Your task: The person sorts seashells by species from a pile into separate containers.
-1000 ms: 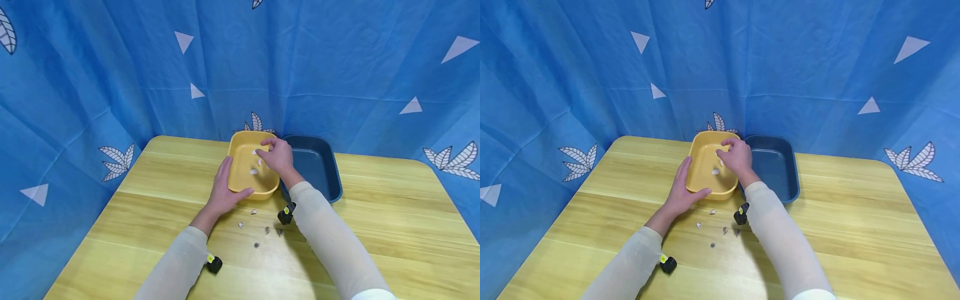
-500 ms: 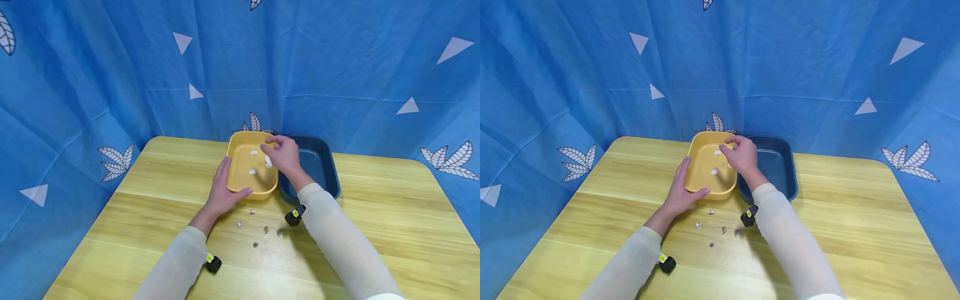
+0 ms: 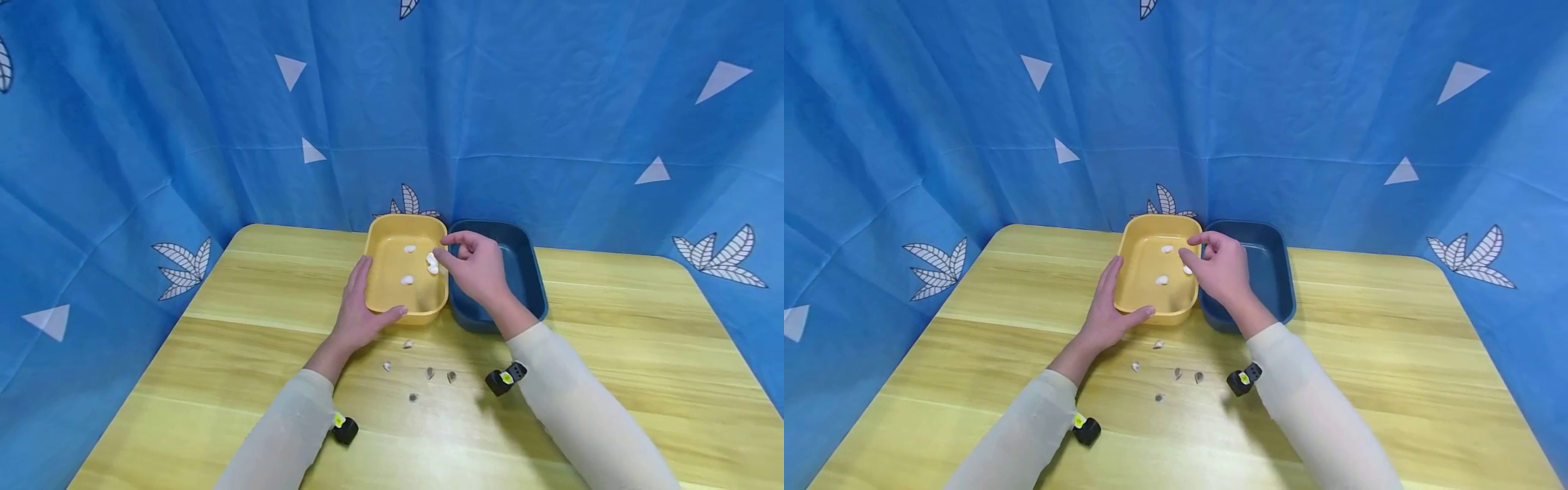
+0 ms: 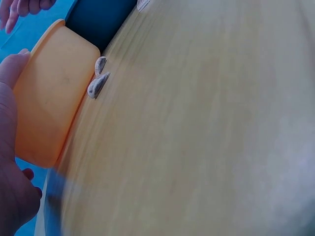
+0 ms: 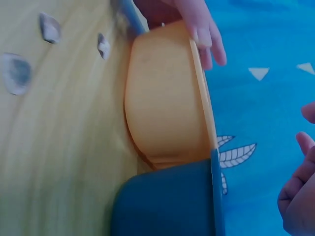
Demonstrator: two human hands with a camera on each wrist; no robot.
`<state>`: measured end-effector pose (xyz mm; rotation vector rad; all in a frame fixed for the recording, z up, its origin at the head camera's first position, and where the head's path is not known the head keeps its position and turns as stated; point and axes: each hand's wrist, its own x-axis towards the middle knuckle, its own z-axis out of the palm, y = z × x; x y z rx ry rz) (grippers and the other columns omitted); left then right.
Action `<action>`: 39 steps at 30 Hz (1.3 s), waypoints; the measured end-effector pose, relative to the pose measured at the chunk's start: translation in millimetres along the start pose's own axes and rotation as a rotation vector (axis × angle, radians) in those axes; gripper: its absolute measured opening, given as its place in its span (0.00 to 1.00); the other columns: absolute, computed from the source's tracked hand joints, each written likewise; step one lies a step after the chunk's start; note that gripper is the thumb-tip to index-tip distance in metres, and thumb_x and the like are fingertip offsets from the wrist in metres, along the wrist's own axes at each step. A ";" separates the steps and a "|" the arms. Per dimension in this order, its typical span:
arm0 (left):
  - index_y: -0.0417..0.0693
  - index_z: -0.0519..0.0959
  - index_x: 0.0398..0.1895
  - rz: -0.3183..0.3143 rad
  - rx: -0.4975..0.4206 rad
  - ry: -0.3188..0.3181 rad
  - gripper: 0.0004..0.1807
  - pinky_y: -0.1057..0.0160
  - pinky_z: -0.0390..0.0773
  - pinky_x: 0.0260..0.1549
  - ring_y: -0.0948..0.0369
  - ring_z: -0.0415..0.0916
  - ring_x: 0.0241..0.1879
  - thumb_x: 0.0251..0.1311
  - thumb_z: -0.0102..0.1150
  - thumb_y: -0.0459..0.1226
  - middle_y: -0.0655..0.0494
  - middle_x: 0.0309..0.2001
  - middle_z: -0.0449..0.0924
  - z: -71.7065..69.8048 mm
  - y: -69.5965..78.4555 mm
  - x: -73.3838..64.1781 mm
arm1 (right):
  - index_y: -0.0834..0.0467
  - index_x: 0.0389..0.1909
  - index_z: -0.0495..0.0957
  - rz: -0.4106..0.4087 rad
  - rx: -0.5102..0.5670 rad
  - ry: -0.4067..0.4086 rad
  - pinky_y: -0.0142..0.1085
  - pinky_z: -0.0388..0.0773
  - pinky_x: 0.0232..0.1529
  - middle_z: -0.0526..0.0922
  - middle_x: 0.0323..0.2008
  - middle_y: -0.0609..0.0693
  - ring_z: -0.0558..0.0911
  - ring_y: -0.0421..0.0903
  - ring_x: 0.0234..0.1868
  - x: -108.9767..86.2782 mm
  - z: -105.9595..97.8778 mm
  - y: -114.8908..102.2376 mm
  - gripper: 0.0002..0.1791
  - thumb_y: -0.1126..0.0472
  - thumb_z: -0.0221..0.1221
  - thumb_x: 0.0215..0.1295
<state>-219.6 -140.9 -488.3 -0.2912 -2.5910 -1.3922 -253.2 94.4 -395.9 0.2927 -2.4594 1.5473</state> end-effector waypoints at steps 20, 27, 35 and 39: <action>0.56 0.44 0.81 -0.012 -0.002 -0.004 0.64 0.46 0.49 0.70 0.55 0.41 0.76 0.48 0.75 0.57 0.63 0.79 0.39 0.0 0.7 -0.7 | 0.52 0.36 0.85 -0.139 -0.042 -0.074 0.36 0.60 0.22 0.55 0.15 0.42 0.58 0.43 0.16 -83.9 -11.4 6.1 0.08 0.60 0.73 0.56; 0.64 0.42 0.81 -0.006 -0.013 -0.008 0.63 0.46 0.49 0.70 0.55 0.40 0.76 0.49 0.75 0.56 0.63 0.79 0.39 -0.1 1.9 -0.1 | 0.51 0.35 0.85 -0.118 -0.111 -0.112 0.35 0.65 0.27 0.57 0.16 0.39 0.59 0.39 0.19 -113.8 -17.0 21.7 0.11 0.61 0.75 0.52; 0.63 0.42 0.81 -0.018 -0.013 -0.014 0.62 0.48 0.48 0.70 0.57 0.39 0.76 0.49 0.75 0.55 0.65 0.79 0.38 0.3 1.6 0.7 | 0.55 0.34 0.84 -0.011 -0.223 -0.207 0.33 0.64 0.24 0.58 0.15 0.38 0.58 0.35 0.17 -136.5 -20.5 38.9 0.12 0.58 0.75 0.50; 0.59 0.43 0.81 -0.010 -0.011 -0.013 0.62 0.47 0.49 0.70 0.56 0.40 0.76 0.50 0.75 0.54 0.63 0.79 0.39 -0.3 1.1 -0.1 | 0.52 0.32 0.84 0.042 -0.273 -0.263 0.34 0.65 0.23 0.63 0.15 0.38 0.62 0.35 0.17 -144.3 -16.1 45.2 0.11 0.55 0.76 0.50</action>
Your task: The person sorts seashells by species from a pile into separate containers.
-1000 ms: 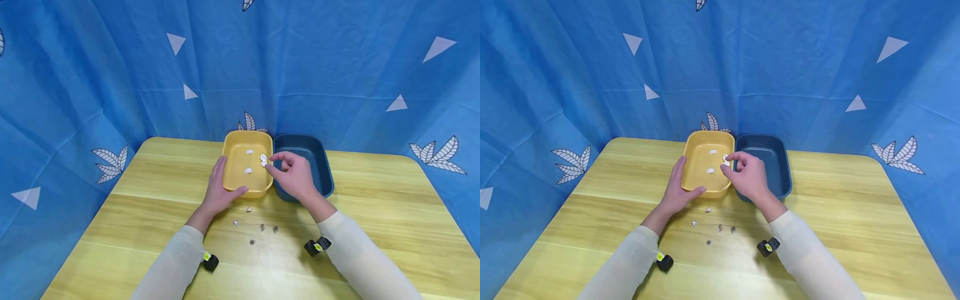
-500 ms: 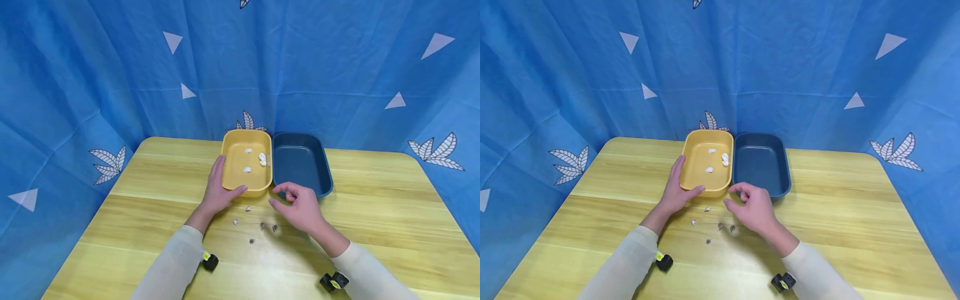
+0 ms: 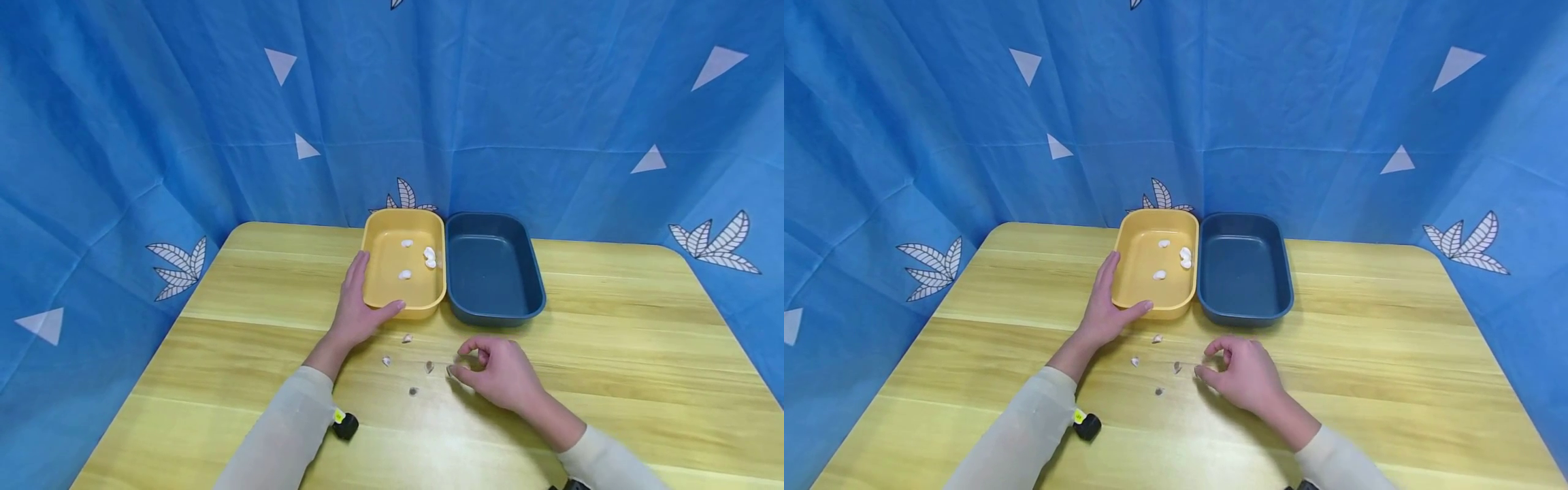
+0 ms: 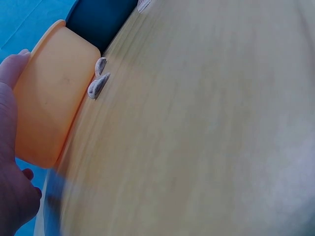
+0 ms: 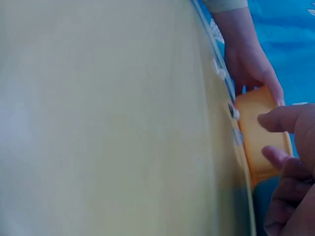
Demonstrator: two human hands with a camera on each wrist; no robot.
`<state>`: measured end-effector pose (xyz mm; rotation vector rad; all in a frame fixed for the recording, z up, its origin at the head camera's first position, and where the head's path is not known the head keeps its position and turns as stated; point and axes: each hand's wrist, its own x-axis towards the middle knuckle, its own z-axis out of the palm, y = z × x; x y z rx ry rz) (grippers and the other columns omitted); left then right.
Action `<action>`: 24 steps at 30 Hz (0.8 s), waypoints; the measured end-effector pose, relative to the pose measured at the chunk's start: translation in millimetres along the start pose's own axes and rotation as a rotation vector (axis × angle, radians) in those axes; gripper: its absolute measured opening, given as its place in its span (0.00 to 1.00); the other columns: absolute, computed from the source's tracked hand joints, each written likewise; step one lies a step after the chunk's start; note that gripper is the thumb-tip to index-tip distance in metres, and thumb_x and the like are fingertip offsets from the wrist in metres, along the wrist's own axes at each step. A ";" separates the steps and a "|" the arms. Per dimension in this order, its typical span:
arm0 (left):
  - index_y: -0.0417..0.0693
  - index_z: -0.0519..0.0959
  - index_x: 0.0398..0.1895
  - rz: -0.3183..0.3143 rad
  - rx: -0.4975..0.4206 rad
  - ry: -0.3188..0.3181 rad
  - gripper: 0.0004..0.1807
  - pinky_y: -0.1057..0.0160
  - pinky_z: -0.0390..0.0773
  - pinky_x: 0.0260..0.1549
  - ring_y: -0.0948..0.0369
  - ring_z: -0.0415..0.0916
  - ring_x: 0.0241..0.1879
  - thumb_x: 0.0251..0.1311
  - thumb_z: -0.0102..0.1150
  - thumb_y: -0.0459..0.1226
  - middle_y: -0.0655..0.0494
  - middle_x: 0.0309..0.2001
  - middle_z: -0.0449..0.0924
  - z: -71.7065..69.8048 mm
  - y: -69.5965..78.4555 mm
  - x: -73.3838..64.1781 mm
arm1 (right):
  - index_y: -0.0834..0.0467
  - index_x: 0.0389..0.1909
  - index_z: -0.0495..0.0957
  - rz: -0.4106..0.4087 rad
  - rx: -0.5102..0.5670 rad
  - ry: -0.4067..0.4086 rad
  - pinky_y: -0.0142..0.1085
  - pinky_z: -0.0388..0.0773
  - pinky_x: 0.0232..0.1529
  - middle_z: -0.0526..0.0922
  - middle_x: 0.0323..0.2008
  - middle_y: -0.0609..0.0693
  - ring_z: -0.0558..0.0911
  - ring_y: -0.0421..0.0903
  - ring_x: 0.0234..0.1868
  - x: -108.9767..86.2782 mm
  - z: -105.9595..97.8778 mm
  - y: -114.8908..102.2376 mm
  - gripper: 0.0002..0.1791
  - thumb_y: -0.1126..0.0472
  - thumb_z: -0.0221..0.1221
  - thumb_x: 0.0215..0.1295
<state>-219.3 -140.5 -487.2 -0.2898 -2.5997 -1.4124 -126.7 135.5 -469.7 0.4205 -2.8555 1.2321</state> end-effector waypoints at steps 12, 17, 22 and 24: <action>0.58 0.44 0.81 -0.019 0.000 -0.005 0.63 0.47 0.49 0.70 0.57 0.40 0.76 0.49 0.75 0.56 0.66 0.79 0.38 -1.2 3.2 -0.3 | 0.47 0.31 0.84 0.049 -0.138 -0.056 0.36 0.67 0.21 0.69 0.15 0.38 0.67 0.38 0.18 -1.0 13.5 1.7 0.10 0.52 0.74 0.51; 0.56 0.44 0.81 -0.013 -0.004 -0.004 0.63 0.46 0.49 0.70 0.57 0.40 0.76 0.49 0.75 0.56 0.65 0.79 0.39 -1.1 3.7 0.3 | 0.46 0.29 0.83 0.053 -0.148 -0.067 0.36 0.66 0.21 0.68 0.14 0.37 0.68 0.37 0.17 0.6 14.3 -2.0 0.07 0.54 0.72 0.52; 0.60 0.43 0.81 -0.012 -0.001 -0.001 0.63 0.46 0.49 0.70 0.57 0.40 0.76 0.49 0.74 0.57 0.66 0.79 0.38 -1.3 2.7 0.1 | 0.45 0.28 0.83 0.039 -0.143 -0.068 0.36 0.66 0.20 0.68 0.14 0.37 0.68 0.37 0.17 0.3 14.6 -3.2 0.06 0.57 0.70 0.50; 0.64 0.42 0.81 -0.023 0.004 -0.007 0.63 0.46 0.49 0.70 0.57 0.40 0.76 0.49 0.74 0.58 0.67 0.79 0.37 -1.9 2.2 -1.0 | 0.45 0.27 0.83 0.028 -0.139 -0.067 0.35 0.66 0.20 0.68 0.13 0.36 0.68 0.36 0.17 -0.3 15.1 -2.8 0.06 0.58 0.69 0.48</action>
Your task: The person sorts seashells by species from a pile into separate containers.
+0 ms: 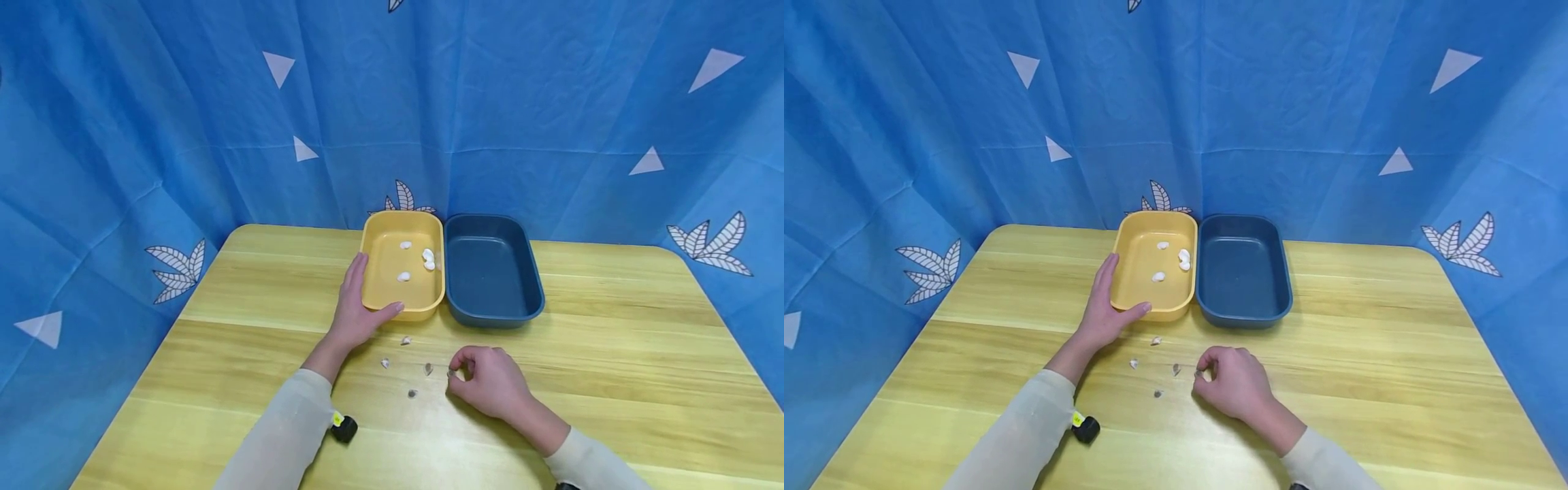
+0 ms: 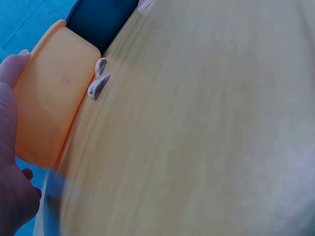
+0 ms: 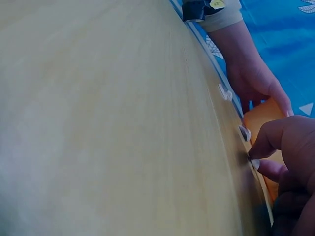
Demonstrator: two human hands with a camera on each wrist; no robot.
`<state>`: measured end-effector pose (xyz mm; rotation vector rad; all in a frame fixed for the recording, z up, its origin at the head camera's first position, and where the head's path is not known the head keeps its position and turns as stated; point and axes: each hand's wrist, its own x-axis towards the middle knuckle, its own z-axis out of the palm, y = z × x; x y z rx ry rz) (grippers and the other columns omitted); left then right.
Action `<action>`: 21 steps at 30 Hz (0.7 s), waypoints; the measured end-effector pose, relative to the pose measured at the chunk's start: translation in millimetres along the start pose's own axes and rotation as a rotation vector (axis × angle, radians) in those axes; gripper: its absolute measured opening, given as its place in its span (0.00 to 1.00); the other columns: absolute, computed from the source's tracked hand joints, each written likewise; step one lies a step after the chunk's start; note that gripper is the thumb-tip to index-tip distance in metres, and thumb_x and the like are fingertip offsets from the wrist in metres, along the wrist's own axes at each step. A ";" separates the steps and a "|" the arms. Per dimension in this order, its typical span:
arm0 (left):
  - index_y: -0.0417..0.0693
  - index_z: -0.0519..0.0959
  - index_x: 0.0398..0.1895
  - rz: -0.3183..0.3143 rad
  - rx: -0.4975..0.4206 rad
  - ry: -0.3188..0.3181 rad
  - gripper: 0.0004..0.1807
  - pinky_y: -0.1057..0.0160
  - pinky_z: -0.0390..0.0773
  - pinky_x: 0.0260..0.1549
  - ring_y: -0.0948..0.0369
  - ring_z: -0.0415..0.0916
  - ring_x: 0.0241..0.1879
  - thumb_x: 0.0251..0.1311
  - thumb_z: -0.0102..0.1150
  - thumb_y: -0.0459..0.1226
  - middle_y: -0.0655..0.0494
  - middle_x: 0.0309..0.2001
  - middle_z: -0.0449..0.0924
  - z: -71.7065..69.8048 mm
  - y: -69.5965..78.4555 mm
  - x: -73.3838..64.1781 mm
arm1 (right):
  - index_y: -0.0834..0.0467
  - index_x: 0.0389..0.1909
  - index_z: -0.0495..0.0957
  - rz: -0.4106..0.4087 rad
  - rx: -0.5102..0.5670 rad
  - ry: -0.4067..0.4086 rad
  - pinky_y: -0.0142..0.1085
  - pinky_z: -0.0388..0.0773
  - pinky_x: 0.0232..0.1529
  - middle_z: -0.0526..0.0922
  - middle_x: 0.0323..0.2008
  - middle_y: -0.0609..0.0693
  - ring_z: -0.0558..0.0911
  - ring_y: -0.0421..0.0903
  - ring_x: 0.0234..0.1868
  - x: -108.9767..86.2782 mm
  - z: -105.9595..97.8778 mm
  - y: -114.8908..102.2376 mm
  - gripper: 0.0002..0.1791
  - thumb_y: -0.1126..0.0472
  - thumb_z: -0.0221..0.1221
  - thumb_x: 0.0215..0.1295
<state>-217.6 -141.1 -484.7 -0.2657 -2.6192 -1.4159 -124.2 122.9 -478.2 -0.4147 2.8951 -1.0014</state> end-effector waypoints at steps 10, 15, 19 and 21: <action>0.58 0.43 0.82 -0.017 -0.014 0.005 0.63 0.47 0.48 0.71 0.57 0.39 0.76 0.49 0.75 0.57 0.66 0.79 0.37 0.0 1.5 -2.6 | 0.44 0.25 0.81 -0.074 -0.009 0.022 0.33 0.65 0.17 0.66 0.11 0.34 0.65 0.34 0.14 -1.9 0.8 3.9 0.06 0.58 0.69 0.46; 0.64 0.42 0.81 -0.016 -0.015 -0.001 0.62 0.46 0.48 0.71 0.57 0.39 0.76 0.50 0.75 0.56 0.66 0.79 0.37 1.6 3.7 -1.9 | 0.44 0.26 0.81 -0.040 -0.046 0.022 0.33 0.67 0.20 0.66 0.12 0.35 0.66 0.35 0.15 -3.2 -3.1 5.1 0.07 0.52 0.71 0.50; 0.65 0.42 0.81 -0.004 -0.017 0.000 0.62 0.45 0.48 0.70 0.56 0.39 0.76 0.50 0.74 0.56 0.64 0.79 0.37 1.3 2.7 -2.4 | 0.44 0.24 0.80 -0.026 -0.079 0.018 0.35 0.67 0.21 0.66 0.12 0.35 0.67 0.36 0.16 -3.5 -4.6 5.6 0.08 0.51 0.71 0.51; 0.64 0.42 0.81 0.004 -0.015 0.000 0.62 0.46 0.48 0.71 0.56 0.39 0.76 0.50 0.74 0.56 0.64 0.79 0.37 1.4 2.5 -1.9 | 0.44 0.23 0.80 -0.032 -0.082 0.022 0.35 0.67 0.21 0.66 0.12 0.35 0.67 0.36 0.16 -3.2 -5.1 6.2 0.08 0.52 0.71 0.51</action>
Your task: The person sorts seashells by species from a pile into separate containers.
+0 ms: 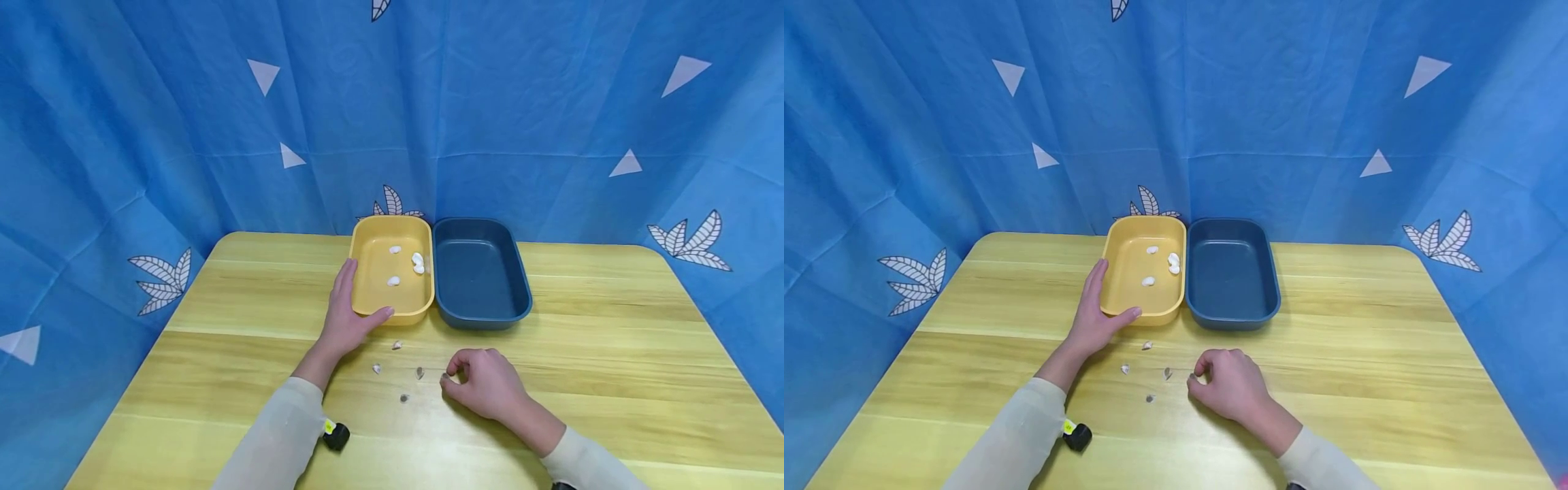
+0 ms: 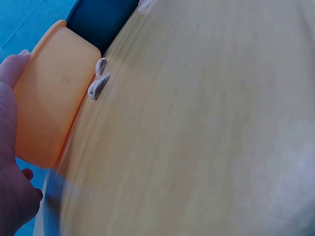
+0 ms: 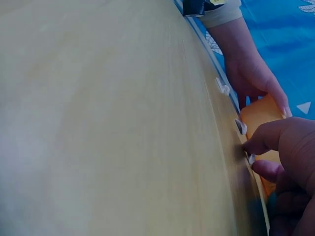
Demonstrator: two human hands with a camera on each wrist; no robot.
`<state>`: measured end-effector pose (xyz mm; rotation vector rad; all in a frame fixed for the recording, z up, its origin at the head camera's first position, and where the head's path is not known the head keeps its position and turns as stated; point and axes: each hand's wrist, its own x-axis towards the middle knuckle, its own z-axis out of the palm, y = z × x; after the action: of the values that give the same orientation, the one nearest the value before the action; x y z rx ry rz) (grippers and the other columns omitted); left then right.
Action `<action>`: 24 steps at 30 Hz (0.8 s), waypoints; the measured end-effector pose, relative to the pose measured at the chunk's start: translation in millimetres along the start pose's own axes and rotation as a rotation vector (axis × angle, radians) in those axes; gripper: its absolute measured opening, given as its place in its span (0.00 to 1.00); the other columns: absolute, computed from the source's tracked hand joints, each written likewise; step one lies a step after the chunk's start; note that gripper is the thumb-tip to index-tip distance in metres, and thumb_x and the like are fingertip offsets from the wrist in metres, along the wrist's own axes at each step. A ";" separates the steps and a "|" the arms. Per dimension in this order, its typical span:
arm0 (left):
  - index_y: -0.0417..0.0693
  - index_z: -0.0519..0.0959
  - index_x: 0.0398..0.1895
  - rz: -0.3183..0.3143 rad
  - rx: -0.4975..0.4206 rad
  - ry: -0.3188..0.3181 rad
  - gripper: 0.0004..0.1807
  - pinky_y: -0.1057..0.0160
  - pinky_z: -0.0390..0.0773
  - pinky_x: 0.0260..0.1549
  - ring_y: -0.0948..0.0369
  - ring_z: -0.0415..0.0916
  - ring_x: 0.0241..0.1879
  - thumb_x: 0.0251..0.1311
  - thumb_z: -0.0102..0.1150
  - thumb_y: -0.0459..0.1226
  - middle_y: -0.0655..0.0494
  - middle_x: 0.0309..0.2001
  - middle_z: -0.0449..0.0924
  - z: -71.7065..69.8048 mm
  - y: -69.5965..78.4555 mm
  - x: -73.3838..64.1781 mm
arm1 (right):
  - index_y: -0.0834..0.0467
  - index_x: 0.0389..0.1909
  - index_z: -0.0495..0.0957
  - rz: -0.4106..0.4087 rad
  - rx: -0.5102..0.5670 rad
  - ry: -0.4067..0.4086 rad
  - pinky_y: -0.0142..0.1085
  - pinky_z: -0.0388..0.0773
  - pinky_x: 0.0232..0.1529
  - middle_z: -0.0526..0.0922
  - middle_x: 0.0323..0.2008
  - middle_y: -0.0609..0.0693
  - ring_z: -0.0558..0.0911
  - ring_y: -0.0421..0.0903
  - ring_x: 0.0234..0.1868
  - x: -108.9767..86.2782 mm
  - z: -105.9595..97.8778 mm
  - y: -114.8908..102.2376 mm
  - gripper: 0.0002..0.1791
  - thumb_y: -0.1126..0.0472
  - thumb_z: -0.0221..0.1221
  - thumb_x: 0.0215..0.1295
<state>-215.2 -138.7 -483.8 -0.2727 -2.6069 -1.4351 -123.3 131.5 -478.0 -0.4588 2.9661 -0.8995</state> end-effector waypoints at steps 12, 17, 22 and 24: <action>0.54 0.44 0.81 0.002 0.000 0.003 0.62 0.46 0.47 0.71 0.56 0.39 0.76 0.50 0.74 0.56 0.64 0.79 0.37 0.3 0.6 0.1 | 0.42 0.23 0.80 0.000 0.069 -0.029 0.34 0.65 0.19 0.66 0.12 0.36 0.66 0.35 0.15 1.8 2.6 6.4 0.07 0.56 0.69 0.48; 0.56 0.43 0.82 -0.003 0.005 0.003 0.62 0.45 0.48 0.70 0.55 0.38 0.76 0.50 0.74 0.56 0.64 0.79 0.37 0.7 0.6 0.4 | 0.43 0.26 0.82 0.009 0.070 -0.037 0.34 0.66 0.21 0.67 0.12 0.37 0.66 0.36 0.16 3.4 1.9 6.7 0.06 0.55 0.70 0.50; 0.56 0.43 0.81 -0.009 0.010 0.003 0.62 0.45 0.48 0.70 0.55 0.38 0.76 0.50 0.74 0.57 0.64 0.79 0.37 1.3 0.1 0.0 | 0.42 0.25 0.82 0.002 0.090 -0.049 0.34 0.65 0.20 0.67 0.13 0.37 0.66 0.36 0.16 4.8 1.6 6.9 0.07 0.56 0.71 0.49; 0.56 0.43 0.82 -0.005 0.011 0.003 0.62 0.46 0.48 0.70 0.55 0.38 0.76 0.50 0.74 0.57 0.64 0.79 0.37 1.6 -0.4 0.1 | 0.42 0.24 0.82 -0.002 0.094 -0.052 0.34 0.65 0.19 0.67 0.13 0.36 0.66 0.36 0.16 5.0 1.6 7.4 0.07 0.57 0.71 0.49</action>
<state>-215.5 -137.5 -484.9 -0.2629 -2.6135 -1.4215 -129.9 135.1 -483.0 -0.4743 2.8627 -1.0057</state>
